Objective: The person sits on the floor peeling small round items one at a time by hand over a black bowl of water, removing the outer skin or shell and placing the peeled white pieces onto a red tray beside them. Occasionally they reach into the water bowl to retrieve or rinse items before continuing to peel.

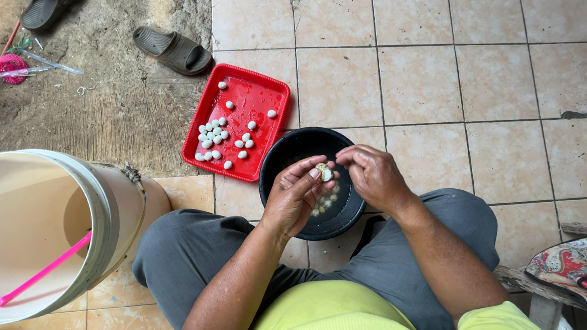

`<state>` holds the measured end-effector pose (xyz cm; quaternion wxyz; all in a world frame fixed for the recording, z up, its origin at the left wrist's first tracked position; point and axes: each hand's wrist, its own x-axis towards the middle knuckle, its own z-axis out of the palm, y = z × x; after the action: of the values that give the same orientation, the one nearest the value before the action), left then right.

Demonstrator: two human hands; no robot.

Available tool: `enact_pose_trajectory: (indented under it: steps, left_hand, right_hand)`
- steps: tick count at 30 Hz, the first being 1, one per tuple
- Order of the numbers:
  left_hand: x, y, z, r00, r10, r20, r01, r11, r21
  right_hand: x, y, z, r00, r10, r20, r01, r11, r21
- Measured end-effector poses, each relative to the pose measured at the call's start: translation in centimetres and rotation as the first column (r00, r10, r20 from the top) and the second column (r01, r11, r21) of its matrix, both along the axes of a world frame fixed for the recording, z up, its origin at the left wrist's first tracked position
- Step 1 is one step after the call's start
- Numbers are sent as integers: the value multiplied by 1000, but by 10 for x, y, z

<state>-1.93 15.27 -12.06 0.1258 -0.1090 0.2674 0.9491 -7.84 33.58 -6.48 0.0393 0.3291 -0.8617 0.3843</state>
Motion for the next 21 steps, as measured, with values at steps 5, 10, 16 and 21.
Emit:
enact_pose_trajectory:
  steps: [5,10,16,21]
  left_hand:
    - [-1,3,-14,998,25,-52,-30,994,-103]
    - [-2,7,-22,999,24,-47,-37,949,-314]
    - [-9,10,-17,996,68,-62,-82,961,-263]
    - [-4,18,-19,980,128,-153,-184,877,-444]
  right_hand:
    - [-2,2,-1,970,53,235,-24,992,-124]
    - [-1,2,-1,928,84,362,-20,984,-176]
    - [-1,3,3,817,81,571,76,966,-246]
    - [1,3,9,971,-8,239,24,998,-66]
